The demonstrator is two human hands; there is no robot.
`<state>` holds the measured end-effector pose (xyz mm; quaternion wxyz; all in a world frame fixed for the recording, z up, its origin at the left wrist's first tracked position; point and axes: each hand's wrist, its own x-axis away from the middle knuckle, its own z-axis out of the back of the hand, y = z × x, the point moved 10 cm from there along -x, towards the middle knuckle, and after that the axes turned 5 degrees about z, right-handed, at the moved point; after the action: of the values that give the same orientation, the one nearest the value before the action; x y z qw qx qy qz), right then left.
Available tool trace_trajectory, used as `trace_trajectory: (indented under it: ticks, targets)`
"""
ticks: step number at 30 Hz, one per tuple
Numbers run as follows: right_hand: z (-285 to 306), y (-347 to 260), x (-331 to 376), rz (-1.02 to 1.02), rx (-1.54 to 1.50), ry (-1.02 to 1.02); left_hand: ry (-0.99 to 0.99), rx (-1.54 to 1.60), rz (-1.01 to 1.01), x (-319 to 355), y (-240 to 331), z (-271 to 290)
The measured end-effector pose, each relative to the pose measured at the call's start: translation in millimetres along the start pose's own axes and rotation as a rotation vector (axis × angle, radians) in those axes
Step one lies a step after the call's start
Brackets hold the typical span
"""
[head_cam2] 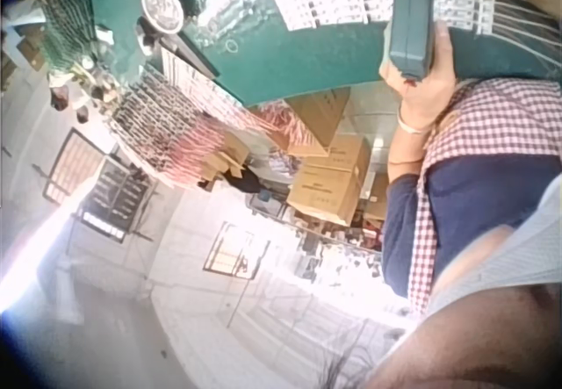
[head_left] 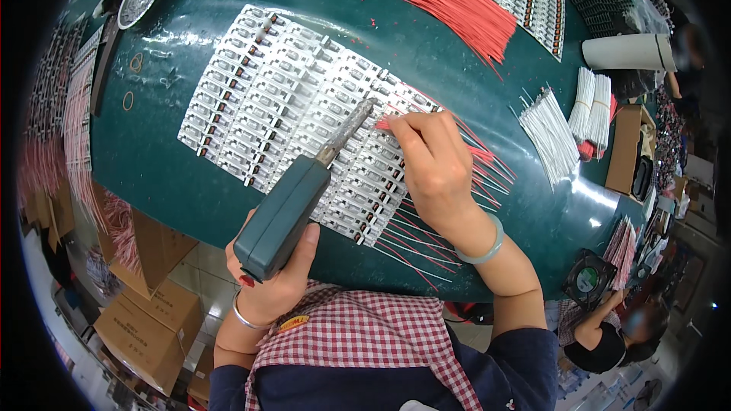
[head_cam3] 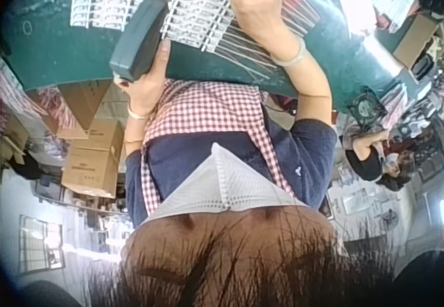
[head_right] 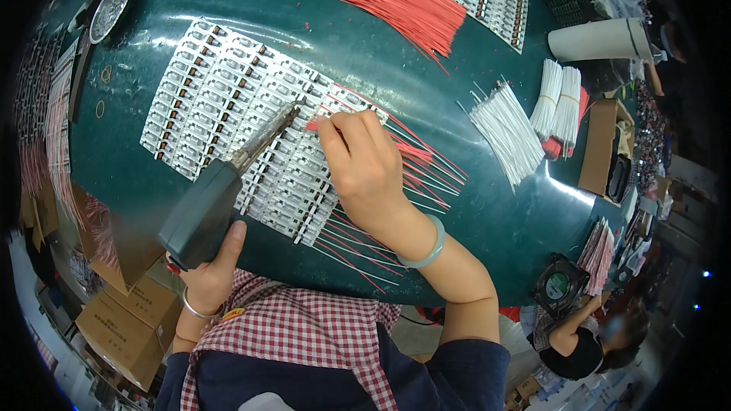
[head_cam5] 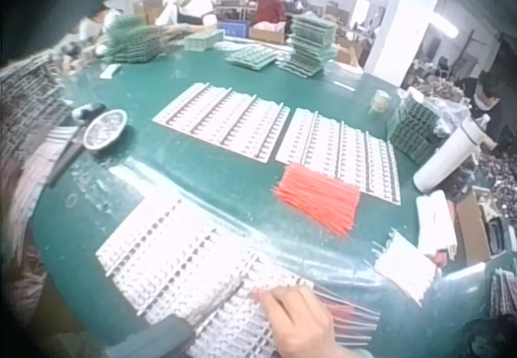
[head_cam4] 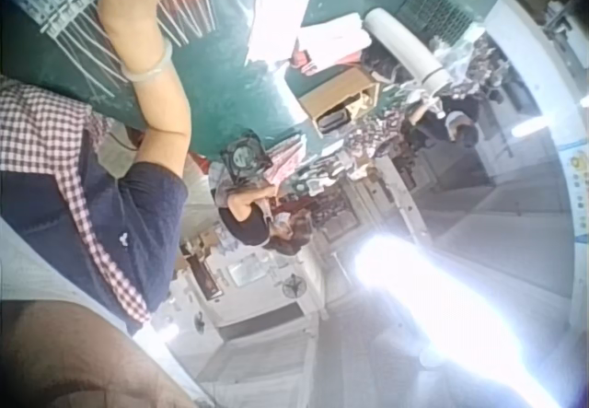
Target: The person uses a soldering iron to attach red and white wires to a white plastic grid on a green table. The person picks up individual wires, places them into slots on the grid, and applies the soldering iron to secure them. The process is repeated for multiple wires throughout the clip.
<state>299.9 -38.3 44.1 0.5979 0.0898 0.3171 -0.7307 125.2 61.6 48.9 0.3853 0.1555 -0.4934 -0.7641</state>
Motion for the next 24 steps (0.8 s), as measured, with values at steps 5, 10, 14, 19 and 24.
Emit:
trace_trajectory:
  ticks: [5, 10, 14, 19, 24]
  targets:
    - [-2, -1, 0, 0.005, 0.005, -0.008, -0.029, -0.014, -0.04, -1, 8, -4]
    - [-4, -1, 0, 0.001, 0.014, -0.024, -0.039, 0.001, -0.068, -2, 9, -6]
    - [-4, -2, -2, -0.002, 0.02, -0.04, -0.037, -0.001, -0.047, -4, 12, -7]
    - [-4, -3, -2, 0.005, 0.018, -0.046, -0.034, -0.011, -0.08, -3, 14, -7]
    - [-6, -2, -2, 0.005, 0.01, -0.052, -0.049, -0.033, -0.027, 0, 6, -5]
